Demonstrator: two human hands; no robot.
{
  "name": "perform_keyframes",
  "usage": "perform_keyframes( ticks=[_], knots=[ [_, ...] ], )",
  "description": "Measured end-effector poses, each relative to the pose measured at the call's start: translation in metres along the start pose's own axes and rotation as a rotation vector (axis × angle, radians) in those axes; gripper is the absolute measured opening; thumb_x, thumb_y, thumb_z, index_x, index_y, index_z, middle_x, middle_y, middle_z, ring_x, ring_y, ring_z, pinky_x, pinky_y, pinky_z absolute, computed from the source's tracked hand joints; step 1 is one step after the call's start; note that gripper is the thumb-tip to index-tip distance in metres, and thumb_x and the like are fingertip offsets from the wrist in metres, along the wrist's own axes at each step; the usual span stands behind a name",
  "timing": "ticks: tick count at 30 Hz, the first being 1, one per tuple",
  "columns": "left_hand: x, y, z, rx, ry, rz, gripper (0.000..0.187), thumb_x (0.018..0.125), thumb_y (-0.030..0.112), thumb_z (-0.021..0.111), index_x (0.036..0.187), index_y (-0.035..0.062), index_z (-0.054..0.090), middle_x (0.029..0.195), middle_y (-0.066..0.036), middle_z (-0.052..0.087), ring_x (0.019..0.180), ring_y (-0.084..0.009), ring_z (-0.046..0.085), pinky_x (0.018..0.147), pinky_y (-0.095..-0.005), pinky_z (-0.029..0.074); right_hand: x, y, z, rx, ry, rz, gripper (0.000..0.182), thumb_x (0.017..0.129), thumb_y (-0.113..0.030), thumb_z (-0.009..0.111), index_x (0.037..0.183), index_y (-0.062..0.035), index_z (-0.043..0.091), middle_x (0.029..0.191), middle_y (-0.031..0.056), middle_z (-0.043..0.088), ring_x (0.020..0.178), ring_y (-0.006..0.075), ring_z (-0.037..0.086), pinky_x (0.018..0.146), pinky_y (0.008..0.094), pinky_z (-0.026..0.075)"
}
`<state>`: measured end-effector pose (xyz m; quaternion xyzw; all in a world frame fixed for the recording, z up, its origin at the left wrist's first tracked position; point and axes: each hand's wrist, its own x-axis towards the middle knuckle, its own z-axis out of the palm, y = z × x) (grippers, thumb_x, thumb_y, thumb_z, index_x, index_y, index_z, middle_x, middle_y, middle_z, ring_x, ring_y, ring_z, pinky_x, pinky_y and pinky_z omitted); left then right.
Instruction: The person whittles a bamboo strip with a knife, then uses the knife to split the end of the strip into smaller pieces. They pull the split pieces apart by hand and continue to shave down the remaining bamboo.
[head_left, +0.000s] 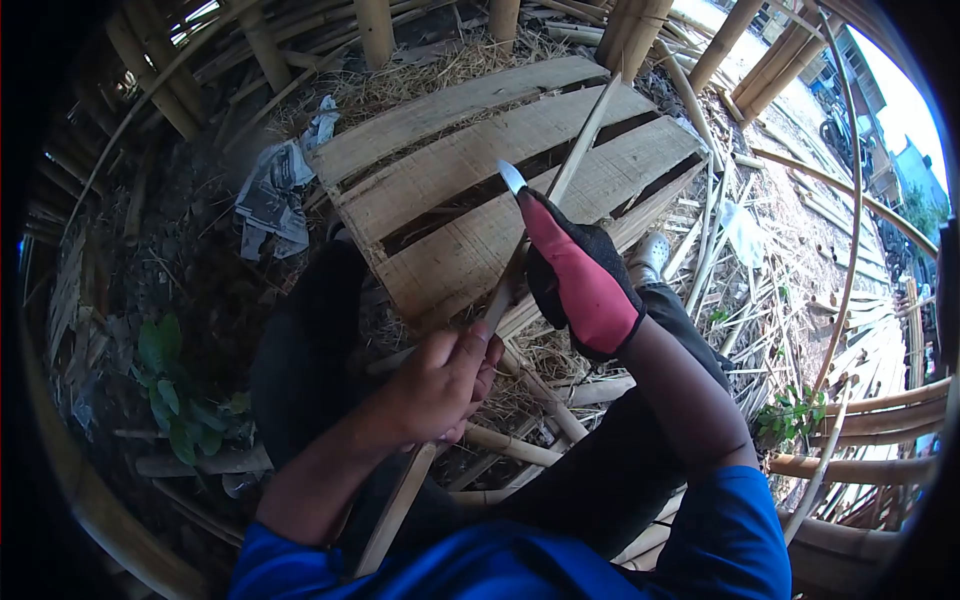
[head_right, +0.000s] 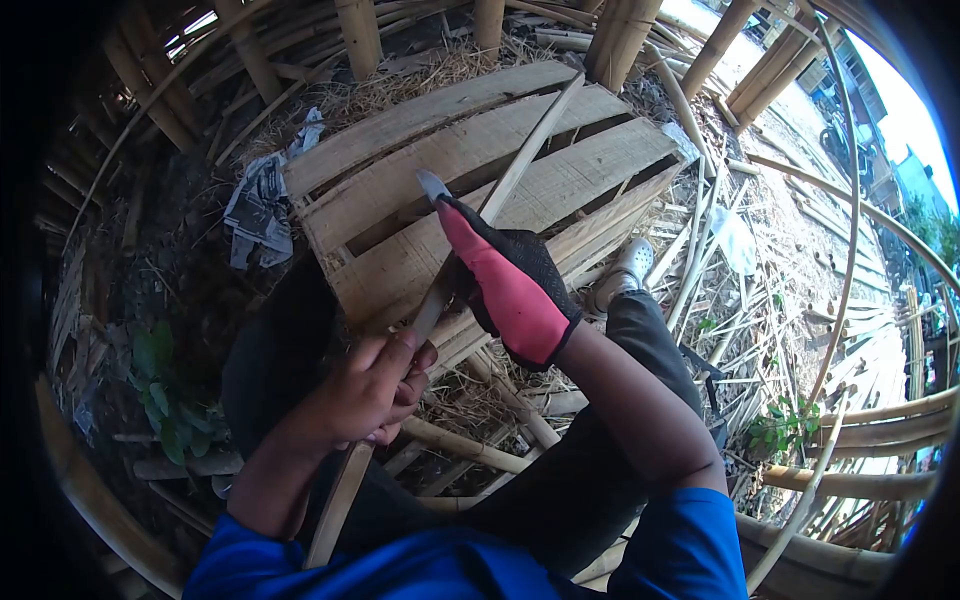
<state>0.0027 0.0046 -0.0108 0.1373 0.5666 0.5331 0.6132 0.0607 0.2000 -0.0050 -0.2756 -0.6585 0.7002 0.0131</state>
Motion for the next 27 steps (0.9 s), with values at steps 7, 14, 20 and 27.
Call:
perform_keyframes(
  ticks=[7, 14, 20, 27],
  knots=[
    [0.004, -0.003, 0.003, 0.125, 0.158, 0.087, 0.039, 0.106, 0.041, 0.032, 0.099, 0.0068, 0.049, 0.061, 0.007, 0.034, 0.043, -0.0007, 0.028, 0.036, -0.0203, 0.029, 0.004, -0.011, -0.032, -0.644, 0.25, -0.18, 0.069, 0.097, -0.06, 0.035, 0.094, 0.0014, 0.067, 0.073, 0.0179, 0.064, 0.071, 0.0328, 0.063, 0.075, 0.0391, 0.048],
    [0.01, -0.013, 0.009, 0.504, 0.324, 0.275, 0.043, 0.107, 0.038, 0.033, 0.098, 0.0019, 0.056, 0.064, 0.0, 0.048, 0.048, -0.0085, 0.045, 0.044, -0.0262, 0.04, 0.006, 0.015, -0.019, -0.921, 0.166, -0.452, 0.046, 0.101, -0.034, 0.038, 0.14, -0.0111, 0.045, 0.091, 0.0155, 0.07, 0.082, 0.0354, 0.067, 0.076, 0.0434, 0.052],
    [0.012, -0.015, 0.013, 0.683, 0.442, 0.339, 0.037, 0.106, 0.03, 0.039, 0.095, -0.0008, 0.057, 0.066, -0.007, 0.054, 0.059, -0.0172, 0.055, 0.06, -0.0336, 0.046, -0.003, 0.007, -0.003, -1.136, 0.282, -0.382, 0.054, 0.101, -0.029, 0.037, 0.151, -0.0149, 0.023, 0.09, 0.015, 0.069, 0.081, 0.0367, 0.068, 0.072, 0.0458, 0.052],
    [0.013, -0.012, 0.016, 0.713, 0.456, 0.423, 0.034, 0.106, 0.027, 0.04, 0.093, -0.0001, 0.057, 0.064, -0.008, 0.053, 0.059, -0.0166, 0.054, 0.058, -0.0338, 0.044, 0.005, 0.009, 0.007, -0.756, 0.251, -0.298, 0.054, 0.104, -0.038, 0.026, 0.149, -0.0079, 0.02, 0.087, 0.0222, 0.067, 0.08, 0.0411, 0.064, 0.077, 0.0464, 0.05]
  ],
)
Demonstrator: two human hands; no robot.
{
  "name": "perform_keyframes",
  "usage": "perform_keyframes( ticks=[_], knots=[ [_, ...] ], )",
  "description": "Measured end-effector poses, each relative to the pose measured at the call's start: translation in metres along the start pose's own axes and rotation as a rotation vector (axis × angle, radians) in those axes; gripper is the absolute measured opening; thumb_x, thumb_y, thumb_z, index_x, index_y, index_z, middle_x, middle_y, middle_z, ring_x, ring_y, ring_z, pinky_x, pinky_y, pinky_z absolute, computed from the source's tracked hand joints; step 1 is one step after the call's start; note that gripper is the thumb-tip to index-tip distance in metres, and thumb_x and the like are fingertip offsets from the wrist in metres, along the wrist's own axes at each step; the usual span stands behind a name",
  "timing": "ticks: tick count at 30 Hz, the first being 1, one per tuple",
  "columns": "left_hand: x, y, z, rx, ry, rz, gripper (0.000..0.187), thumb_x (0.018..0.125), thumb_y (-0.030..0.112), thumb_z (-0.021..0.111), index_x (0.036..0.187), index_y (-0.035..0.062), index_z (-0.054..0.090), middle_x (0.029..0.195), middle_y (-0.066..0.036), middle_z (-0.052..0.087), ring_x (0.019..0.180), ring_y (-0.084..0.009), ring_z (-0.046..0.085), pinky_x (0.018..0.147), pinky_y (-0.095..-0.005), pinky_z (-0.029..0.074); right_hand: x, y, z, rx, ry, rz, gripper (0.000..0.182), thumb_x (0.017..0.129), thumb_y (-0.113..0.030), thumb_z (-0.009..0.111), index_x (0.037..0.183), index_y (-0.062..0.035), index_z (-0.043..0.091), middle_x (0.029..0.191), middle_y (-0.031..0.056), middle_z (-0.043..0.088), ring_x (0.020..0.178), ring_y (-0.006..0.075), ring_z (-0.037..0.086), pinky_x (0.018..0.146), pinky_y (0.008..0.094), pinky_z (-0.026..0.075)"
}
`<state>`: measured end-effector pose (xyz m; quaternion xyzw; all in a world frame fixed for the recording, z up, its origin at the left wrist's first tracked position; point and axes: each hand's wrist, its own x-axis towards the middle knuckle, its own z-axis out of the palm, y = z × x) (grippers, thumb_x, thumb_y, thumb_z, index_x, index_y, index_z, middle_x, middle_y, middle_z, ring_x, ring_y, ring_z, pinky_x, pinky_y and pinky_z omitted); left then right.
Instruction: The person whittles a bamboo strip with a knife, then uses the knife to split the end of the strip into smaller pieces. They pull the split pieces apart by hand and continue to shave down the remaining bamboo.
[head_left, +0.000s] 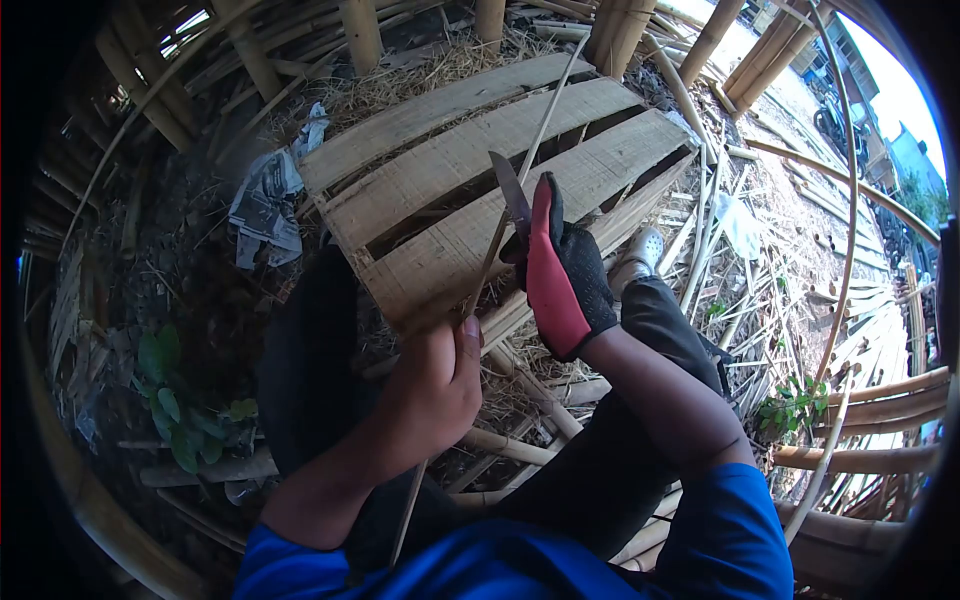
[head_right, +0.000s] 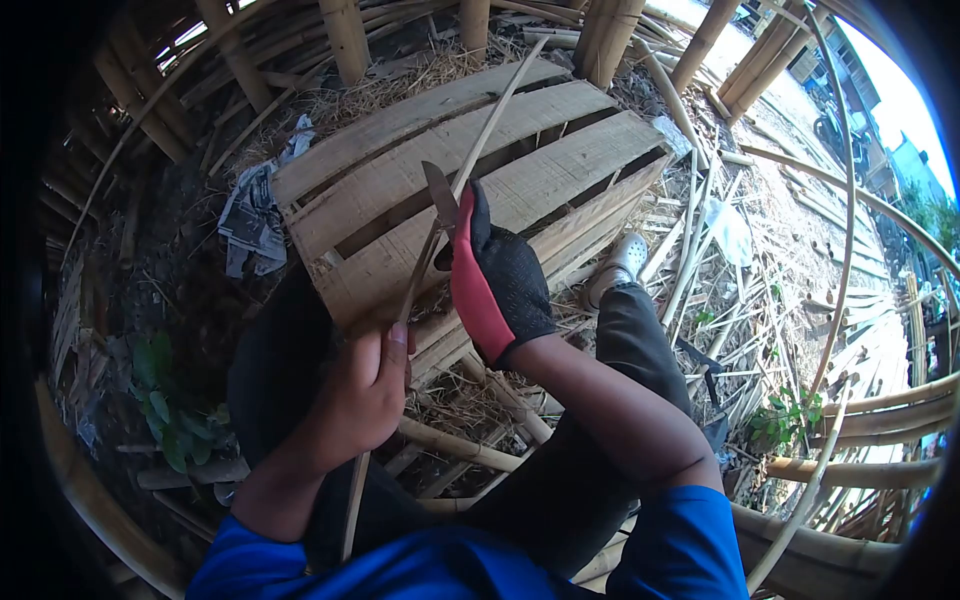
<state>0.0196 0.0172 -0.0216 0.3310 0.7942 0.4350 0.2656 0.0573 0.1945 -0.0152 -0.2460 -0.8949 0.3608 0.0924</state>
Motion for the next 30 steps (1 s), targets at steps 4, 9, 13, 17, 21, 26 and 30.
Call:
perform_keyframes(
  ticks=[4, 9, 13, 17, 21, 26, 30],
  knots=[
    [-0.001, 0.002, 0.001, 0.055, 0.042, 0.029, 0.03, 0.104, 0.024, 0.042, 0.093, -0.0002, 0.057, 0.068, -0.017, 0.058, 0.066, -0.0304, 0.062, 0.061, -0.0396, 0.046, 0.0, -0.009, -0.003, 0.239, -0.035, 0.203, 0.053, 0.104, -0.033, 0.03, 0.15, -0.0107, 0.02, 0.088, 0.0221, 0.066, 0.079, 0.0409, 0.064, 0.079, 0.0458, 0.05],
    [-0.001, -0.001, 0.006, 0.155, 0.135, 0.162, 0.024, 0.102, 0.017, 0.043, 0.093, -0.0022, 0.055, 0.073, -0.027, 0.059, 0.077, -0.0456, 0.062, 0.065, -0.0478, 0.047, -0.006, -0.01, -0.011, 0.135, -0.145, -0.103, 0.055, 0.104, -0.035, 0.031, 0.153, -0.0166, 0.019, 0.082, 0.0184, 0.061, 0.073, 0.0333, 0.061, 0.077, 0.0415, 0.05],
    [-0.005, 0.004, 0.006, 0.209, 0.111, 0.172, 0.019, 0.098, 0.009, 0.046, 0.089, -0.0076, 0.05, 0.065, -0.029, 0.056, 0.065, -0.0468, 0.061, 0.057, -0.0497, 0.047, -0.002, 0.006, -0.003, 0.142, -0.103, -0.2, 0.06, 0.103, -0.049, 0.033, 0.152, -0.016, 0.027, 0.076, 0.0145, 0.057, 0.072, 0.0276, 0.06, 0.074, 0.0402, 0.05],
    [-0.009, 0.007, 0.004, 0.23, 0.093, 0.188, 0.02, 0.098, 0.009, 0.046, 0.089, -0.0076, 0.05, 0.066, -0.03, 0.057, 0.067, -0.0472, 0.062, 0.057, -0.0499, 0.048, 0.004, -0.003, -0.006, 0.786, -0.239, 0.373, 0.062, 0.097, -0.063, 0.041, 0.135, -0.016, 0.051, 0.062, 0.0035, 0.048, 0.054, 0.0156, 0.051, 0.051, 0.0293, 0.04],
    [-0.01, 0.005, 0.002, 0.249, 0.107, 0.258, 0.019, 0.099, 0.01, 0.045, 0.09, -0.0067, 0.051, 0.067, -0.029, 0.058, 0.067, -0.0465, 0.063, 0.056, -0.0494, 0.048, 0.002, -0.003, 0.004, 1.24, -0.276, 0.446, 0.055, 0.091, -0.067, 0.052, 0.11, -0.0162, 0.065, 0.057, -0.0046, 0.049, 0.043, 0.0088, 0.043, 0.041, 0.0252, 0.029],
    [-0.014, 0.013, -0.004, 0.175, -0.021, 0.113, 0.018, 0.099, 0.011, 0.045, 0.093, -0.0054, 0.051, 0.066, -0.028, 0.058, 0.065, -0.0457, 0.062, 0.058, -0.0508, 0.049, -0.001, 0.004, 0.016, 1.436, -0.266, 0.322, 0.064, 0.094, -0.064, 0.045, 0.127, -0.0106, 0.056, 0.095, 0.0064, 0.065, 0.084, 0.0176, 0.063, 0.072, 0.0311, 0.05],
    [-0.01, -0.003, 0.003, 0.116, 0.071, 0.212, 0.018, 0.1, 0.011, 0.044, 0.091, -0.0032, 0.051, 0.065, -0.025, 0.055, 0.065, -0.0462, 0.057, 0.058, -0.0499, 0.042, 0.002, 0.009, 0.005, 1.388, -0.342, 0.328, 0.068, 0.099, -0.061, 0.038, 0.141, -0.0085, 0.043, 0.108, 0.0086, 0.065, 0.089, 0.0163, 0.06, 0.077, 0.0304, 0.048]
  ],
)
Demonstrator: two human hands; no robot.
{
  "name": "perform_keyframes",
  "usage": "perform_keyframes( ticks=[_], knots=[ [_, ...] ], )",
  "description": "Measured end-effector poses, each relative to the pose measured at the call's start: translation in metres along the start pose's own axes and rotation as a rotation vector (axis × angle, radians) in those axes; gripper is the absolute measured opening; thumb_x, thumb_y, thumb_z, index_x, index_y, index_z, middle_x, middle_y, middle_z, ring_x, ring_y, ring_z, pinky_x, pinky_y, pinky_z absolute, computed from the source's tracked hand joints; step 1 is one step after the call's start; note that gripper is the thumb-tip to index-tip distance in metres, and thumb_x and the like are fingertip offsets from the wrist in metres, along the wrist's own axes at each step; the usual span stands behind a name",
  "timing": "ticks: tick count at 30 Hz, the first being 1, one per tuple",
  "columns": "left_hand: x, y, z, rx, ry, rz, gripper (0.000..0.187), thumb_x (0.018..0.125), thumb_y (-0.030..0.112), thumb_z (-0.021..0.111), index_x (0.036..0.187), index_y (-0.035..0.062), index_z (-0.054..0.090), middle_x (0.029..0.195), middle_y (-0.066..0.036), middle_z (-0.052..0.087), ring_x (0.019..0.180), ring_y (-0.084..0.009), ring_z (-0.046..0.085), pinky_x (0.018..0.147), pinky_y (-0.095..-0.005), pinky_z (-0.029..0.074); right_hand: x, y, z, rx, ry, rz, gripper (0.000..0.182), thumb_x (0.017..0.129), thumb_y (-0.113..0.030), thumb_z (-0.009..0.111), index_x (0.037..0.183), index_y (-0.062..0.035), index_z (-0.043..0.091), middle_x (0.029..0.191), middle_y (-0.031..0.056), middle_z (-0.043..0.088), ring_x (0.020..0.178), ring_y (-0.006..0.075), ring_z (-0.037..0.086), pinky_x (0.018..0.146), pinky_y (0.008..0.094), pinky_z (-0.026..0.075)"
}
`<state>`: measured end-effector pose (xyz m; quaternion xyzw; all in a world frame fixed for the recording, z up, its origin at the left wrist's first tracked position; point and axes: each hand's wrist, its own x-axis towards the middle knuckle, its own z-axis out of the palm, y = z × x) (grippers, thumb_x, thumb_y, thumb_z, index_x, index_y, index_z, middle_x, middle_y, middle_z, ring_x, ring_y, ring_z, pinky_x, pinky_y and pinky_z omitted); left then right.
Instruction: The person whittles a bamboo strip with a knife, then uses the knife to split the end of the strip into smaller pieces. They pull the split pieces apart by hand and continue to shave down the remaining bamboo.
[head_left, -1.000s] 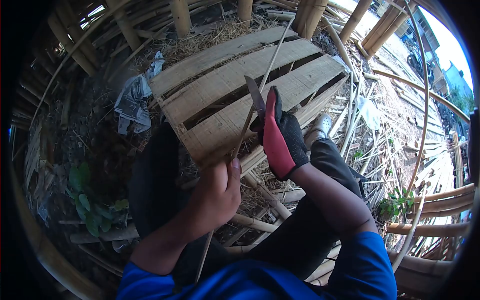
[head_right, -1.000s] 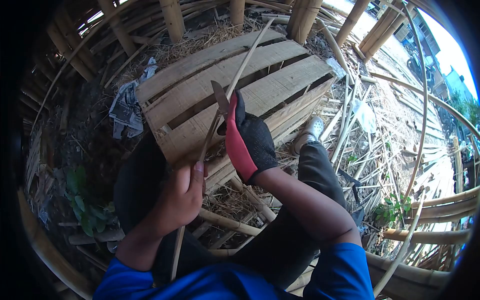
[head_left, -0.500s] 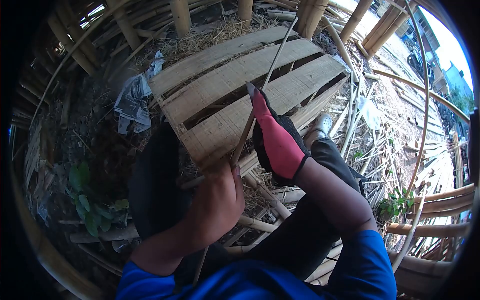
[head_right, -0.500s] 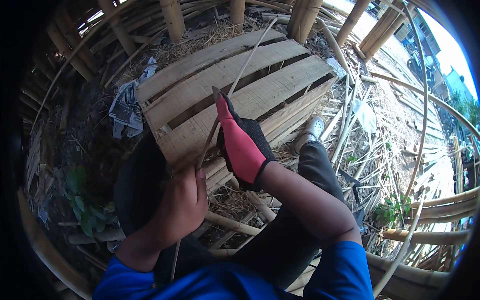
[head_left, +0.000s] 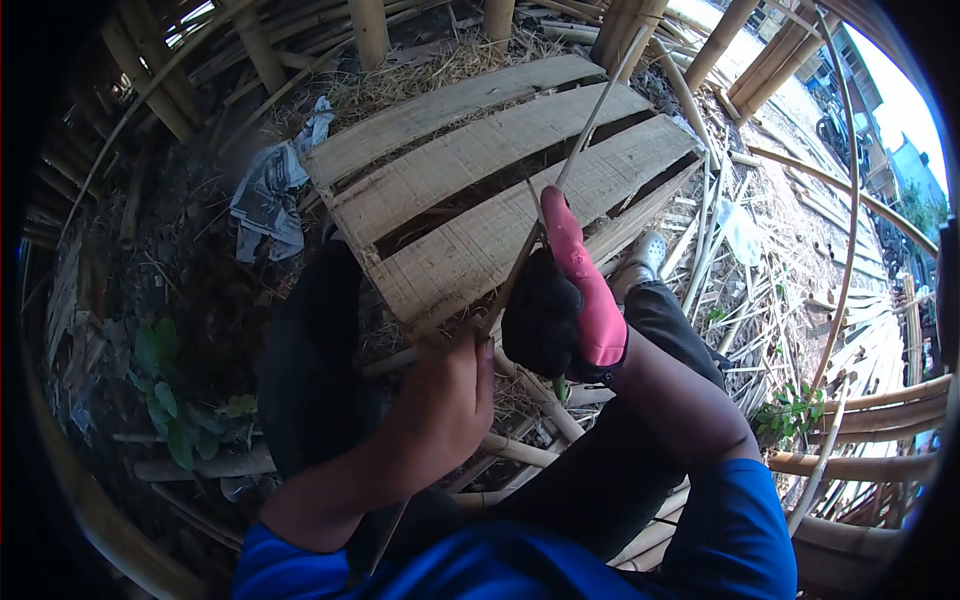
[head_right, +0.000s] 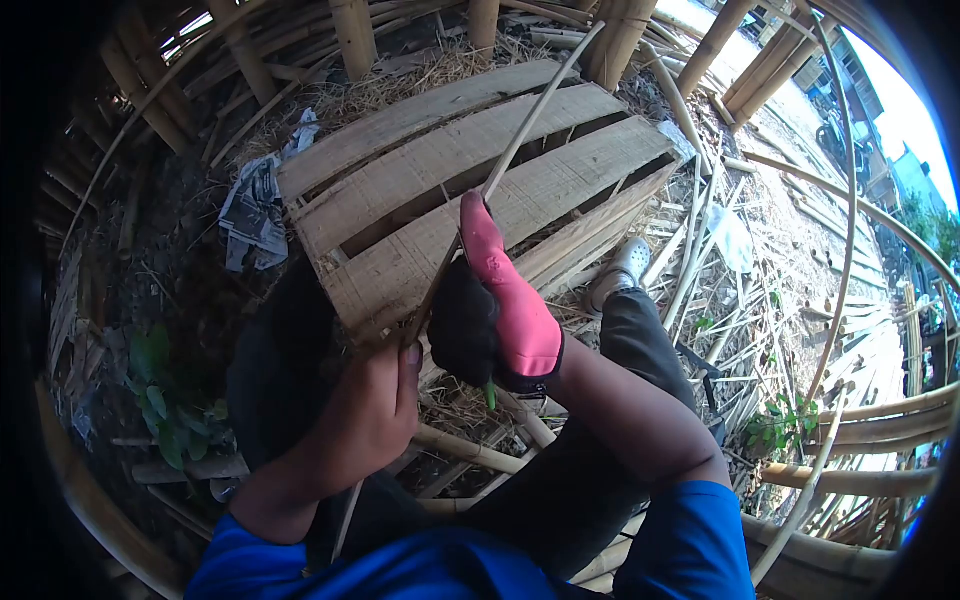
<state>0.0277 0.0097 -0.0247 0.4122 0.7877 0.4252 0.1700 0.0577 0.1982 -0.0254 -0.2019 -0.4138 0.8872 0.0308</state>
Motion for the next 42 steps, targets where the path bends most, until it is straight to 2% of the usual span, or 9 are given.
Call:
perform_keyframes(
  ticks=[4, 8, 11, 13, 18, 20, 23, 28, 42],
  knots=[
    [0.006, 0.0, -0.005, -0.041, -0.007, 0.045, 0.023, 0.102, 0.014, 0.042, 0.089, -0.0032, 0.052, 0.062, -0.022, 0.054, 0.058, -0.0411, 0.057, 0.055, -0.0463, 0.042, -0.002, -0.011, -0.002, -0.193, -0.076, -0.07, 0.068, 0.103, -0.055, 0.031, 0.152, -0.008, 0.027, 0.099, 0.0052, 0.065, 0.059, 0.0071, 0.052, 0.052, 0.0211, 0.038],
    [0.007, -0.001, -0.003, -0.13, -0.003, 0.025, 0.031, 0.103, 0.016, 0.04, 0.082, -0.0032, 0.052, 0.057, -0.019, 0.051, 0.052, -0.0381, 0.054, 0.052, -0.0442, 0.041, -0.007, -0.021, 0.006, -0.48, 0.064, -0.184, 0.067, 0.102, -0.056, 0.033, 0.148, -0.0073, 0.035, 0.08, 0.0012, 0.062, 0.05, 0.0069, 0.047, 0.047, 0.0208, 0.034],
    [0.008, -0.007, -0.001, -0.237, -0.005, -0.011, 0.033, 0.104, 0.018, 0.041, 0.08, -0.0024, 0.051, 0.057, -0.018, 0.05, 0.051, -0.0358, 0.053, 0.052, -0.0431, 0.04, -0.012, -0.034, 0.013, -0.458, 0.269, -0.11, 0.061, 0.101, -0.056, 0.039, 0.13, -0.005, 0.054, 0.07, 0.0004, 0.058, 0.046, 0.0066, 0.04, 0.045, 0.0216, 0.031],
    [0.009, -0.006, -0.005, -0.277, -0.03, -0.068, 0.034, 0.104, 0.019, 0.041, 0.08, -0.0021, 0.05, 0.057, -0.017, 0.05, 0.051, -0.0343, 0.052, 0.053, -0.0427, 0.04, -0.021, -0.043, 0.018, -0.706, 0.455, -0.236, 0.066, 0.094, -0.064, 0.049, 0.092, -0.0008, 0.068, 0.06, 0.0018, 0.054, 0.045, 0.0071, 0.041, 0.043, 0.0236, 0.031],
    [0.01, -0.004, -0.008, -0.279, -0.013, -0.102, 0.035, 0.105, 0.021, 0.04, 0.079, -0.0011, 0.05, 0.058, -0.015, 0.049, 0.051, -0.0307, 0.05, 0.053, -0.0414, 0.038, -0.019, -0.041, 0.007, -0.953, 0.351, -0.417, 0.042, 0.082, -0.037, 0.079, 0.105, -0.0028, 0.072, 0.079, 0.0033, 0.069, 0.069, 0.004, 0.057, 0.063, 0.0246, 0.048],
    [0.01, -0.004, -0.01, -0.209, -0.093, -0.17, 0.038, 0.107, 0.031, 0.035, 0.092, 0.0015, 0.054, 0.063, -0.004, 0.051, 0.058, -0.0133, 0.051, 0.06, -0.0315, 0.044, -0.017, -0.036, 0.01, -1.049, 0.385, -0.447, 0.043, 0.082, -0.039, 0.079, 0.105, -0.0032, 0.071, 0.078, 0.0044, 0.069, 0.069, 0.005, 0.059, 0.063, 0.0254, 0.049],
    [0.011, -0.002, -0.006, -0.292, -0.022, -0.13, 0.037, 0.105, 0.022, 0.04, 0.078, -0.0007, 0.05, 0.058, -0.015, 0.049, 0.051, -0.0305, 0.049, 0.053, -0.042, 0.038, -0.017, -0.036, 0.011, -1.306, 0.431, -0.475, 0.045, 0.084, -0.046, 0.074, 0.105, -0.0062, 0.071, 0.076, 0.0099, 0.068, 0.068, 0.0122, 0.066, 0.065, 0.0282, 0.051],
    [0.012, -0.006, -0.003, -0.251, 0.023, -0.102, 0.036, 0.105, 0.022, 0.041, 0.078, -0.0009, 0.05, 0.057, -0.015, 0.049, 0.051, -0.0316, 0.05, 0.053, -0.0423, 0.038, -0.011, -0.024, 0.006, -1.388, 0.416, -0.544, 0.037, 0.088, -0.046, 0.067, 0.105, -0.0128, 0.071, 0.08, 0.012, 0.069, 0.075, 0.0275, 0.07, 0.066, 0.0344, 0.053],
    [0.009, -0.007, 0.001, -0.362, -0.084, -0.205, 0.036, 0.106, 0.025, 0.04, 0.083, 0.0003, 0.056, 0.058, -0.009, 0.05, 0.05, -0.0202, 0.051, 0.054, -0.0362, 0.042, -0.012, -0.025, 0.003, -1.59, 0.424, -0.52, 0.025, 0.089, -0.033, 0.064, 0.098, -0.0103, 0.067, 0.084, 0.016, 0.068, 0.08, 0.0356, 0.067, 0.067, 0.0412, 0.053]
  ],
)
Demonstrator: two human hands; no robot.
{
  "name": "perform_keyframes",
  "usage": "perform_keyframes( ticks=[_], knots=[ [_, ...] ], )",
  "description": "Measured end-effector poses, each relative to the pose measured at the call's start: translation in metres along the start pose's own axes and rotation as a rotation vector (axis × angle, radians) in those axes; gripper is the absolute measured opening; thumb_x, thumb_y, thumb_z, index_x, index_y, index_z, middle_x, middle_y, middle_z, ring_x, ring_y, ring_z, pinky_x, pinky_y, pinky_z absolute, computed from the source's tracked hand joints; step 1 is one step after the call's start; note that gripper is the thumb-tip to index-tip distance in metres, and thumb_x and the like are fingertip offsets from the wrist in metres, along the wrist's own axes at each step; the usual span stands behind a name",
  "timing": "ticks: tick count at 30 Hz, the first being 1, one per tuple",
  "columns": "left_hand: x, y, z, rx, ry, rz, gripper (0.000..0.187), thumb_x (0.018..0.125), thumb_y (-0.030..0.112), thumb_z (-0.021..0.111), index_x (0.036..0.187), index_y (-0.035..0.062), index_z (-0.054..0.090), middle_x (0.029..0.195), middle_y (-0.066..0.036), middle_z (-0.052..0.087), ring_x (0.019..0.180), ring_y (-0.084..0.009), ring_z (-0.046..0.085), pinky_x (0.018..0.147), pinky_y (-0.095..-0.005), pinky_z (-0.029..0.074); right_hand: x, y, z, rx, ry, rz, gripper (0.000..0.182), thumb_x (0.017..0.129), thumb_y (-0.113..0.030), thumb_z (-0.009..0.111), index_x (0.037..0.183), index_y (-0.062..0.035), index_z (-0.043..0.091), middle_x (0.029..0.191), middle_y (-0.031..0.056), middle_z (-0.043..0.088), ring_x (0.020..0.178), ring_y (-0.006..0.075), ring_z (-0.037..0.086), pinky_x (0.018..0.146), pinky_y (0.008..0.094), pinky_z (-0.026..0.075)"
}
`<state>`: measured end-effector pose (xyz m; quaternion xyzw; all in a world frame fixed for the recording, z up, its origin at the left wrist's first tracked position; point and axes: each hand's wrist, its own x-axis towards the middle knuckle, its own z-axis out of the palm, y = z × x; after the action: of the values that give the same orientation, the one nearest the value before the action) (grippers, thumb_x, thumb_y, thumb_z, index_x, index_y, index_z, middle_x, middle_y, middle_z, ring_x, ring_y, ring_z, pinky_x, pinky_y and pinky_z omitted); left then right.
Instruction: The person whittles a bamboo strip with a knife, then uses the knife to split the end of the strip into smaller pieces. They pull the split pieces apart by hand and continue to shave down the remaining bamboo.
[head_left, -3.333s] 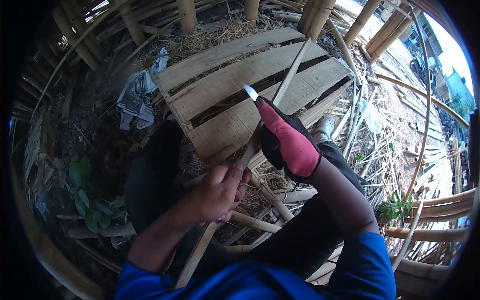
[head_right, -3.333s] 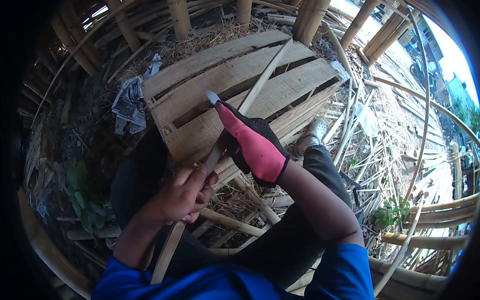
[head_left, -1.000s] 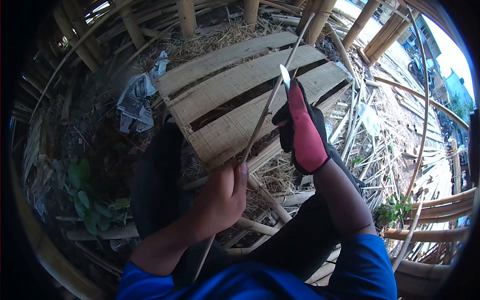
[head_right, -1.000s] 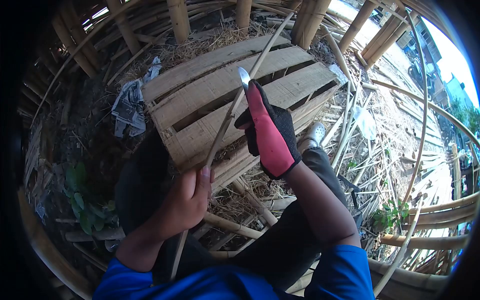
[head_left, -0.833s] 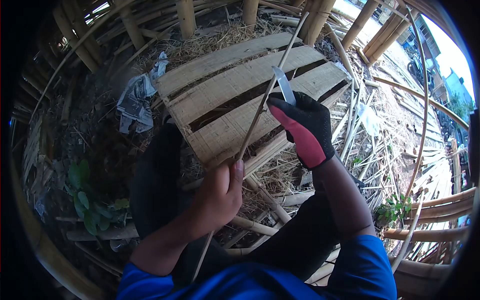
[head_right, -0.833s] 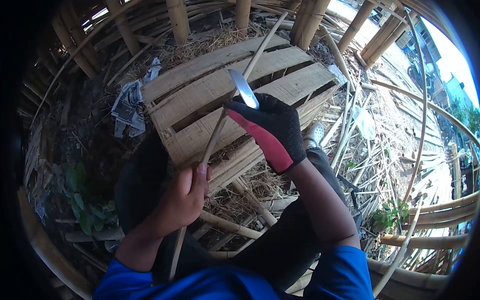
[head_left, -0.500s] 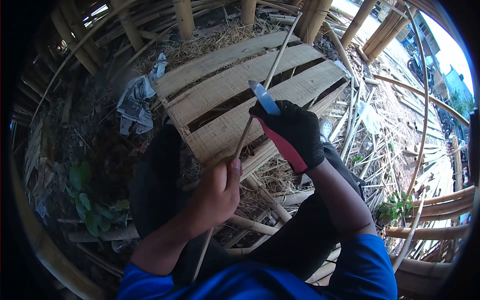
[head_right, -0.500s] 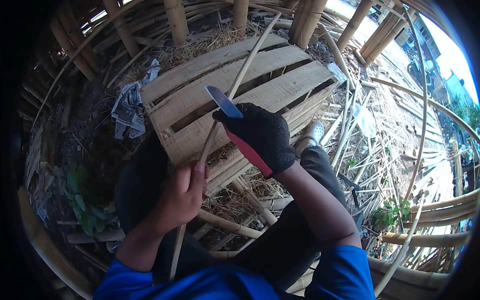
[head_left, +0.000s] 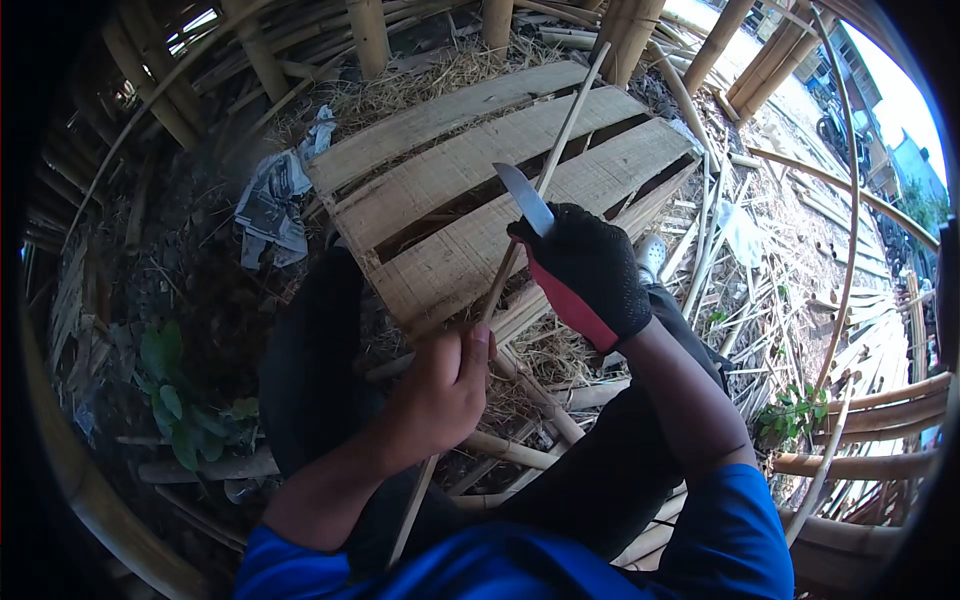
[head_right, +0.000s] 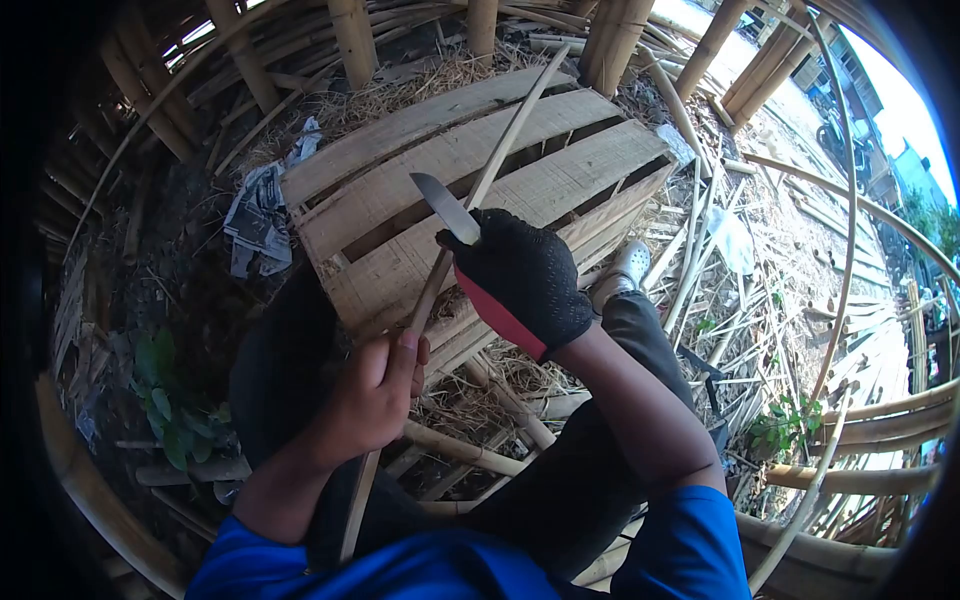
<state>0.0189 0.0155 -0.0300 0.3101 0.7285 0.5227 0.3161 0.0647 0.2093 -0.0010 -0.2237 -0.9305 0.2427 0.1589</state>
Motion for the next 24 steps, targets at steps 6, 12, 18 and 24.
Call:
perform_keyframes(
  ticks=[6, 12, 18, 24],
  knots=[
    [-0.001, 0.007, -0.003, -0.115, -0.028, -0.066, 0.036, 0.106, 0.025, 0.038, 0.087, 0.0009, 0.054, 0.059, -0.004, 0.049, 0.053, -0.0126, 0.05, 0.055, -0.0321, 0.042, -0.005, 0.0, 0.005, 0.033, 0.058, -0.118, 0.03, 0.09, -0.036, 0.065, 0.097, -0.0067, 0.066, 0.079, 0.0175, 0.067, 0.077, 0.0353, 0.067, 0.066, 0.0407, 0.052],
    [-0.003, 0.013, -0.006, -0.163, -0.105, -0.132, 0.036, 0.107, 0.027, 0.037, 0.087, 0.0014, 0.054, 0.061, -0.002, 0.051, 0.055, -0.0099, 0.05, 0.056, -0.0303, 0.043, -0.008, -0.006, -0.004, 0.475, -0.087, 0.125, 0.031, 0.092, -0.034, 0.064, 0.096, -0.0041, 0.067, 0.071, 0.0117, 0.066, 0.068, 0.0233, 0.068, 0.062, 0.0346, 0.05],
    [-0.005, 0.012, -0.006, -0.104, -0.089, -0.106, 0.038, 0.107, 0.029, 0.037, 0.087, 0.0011, 0.054, 0.062, -0.002, 0.051, 0.056, -0.0099, 0.051, 0.057, -0.0302, 0.044, -0.012, -0.011, -0.005, 0.482, -0.085, 0.148, 0.029, 0.093, -0.031, 0.065, 0.097, -0.0029, 0.067, 0.07, 0.0092, 0.066, 0.066, 0.0178, 0.066, 0.061, 0.0325, 0.049],
    [0.006, -0.01, -0.006, -0.252, -0.042, -0.16, 0.037, 0.106, 0.028, 0.039, 0.088, 0.0, 0.054, 0.062, -0.004, 0.053, 0.059, -0.0109, 0.055, 0.059, -0.0304, 0.046, -0.04, -0.011, 0.013, 0.398, -0.147, -0.179, 0.023, 0.092, -0.026, 0.065, 0.099, -0.0046, 0.067, 0.075, 0.0117, 0.066, 0.068, 0.0248, 0.066, 0.061, 0.0347, 0.05]
  ],
)
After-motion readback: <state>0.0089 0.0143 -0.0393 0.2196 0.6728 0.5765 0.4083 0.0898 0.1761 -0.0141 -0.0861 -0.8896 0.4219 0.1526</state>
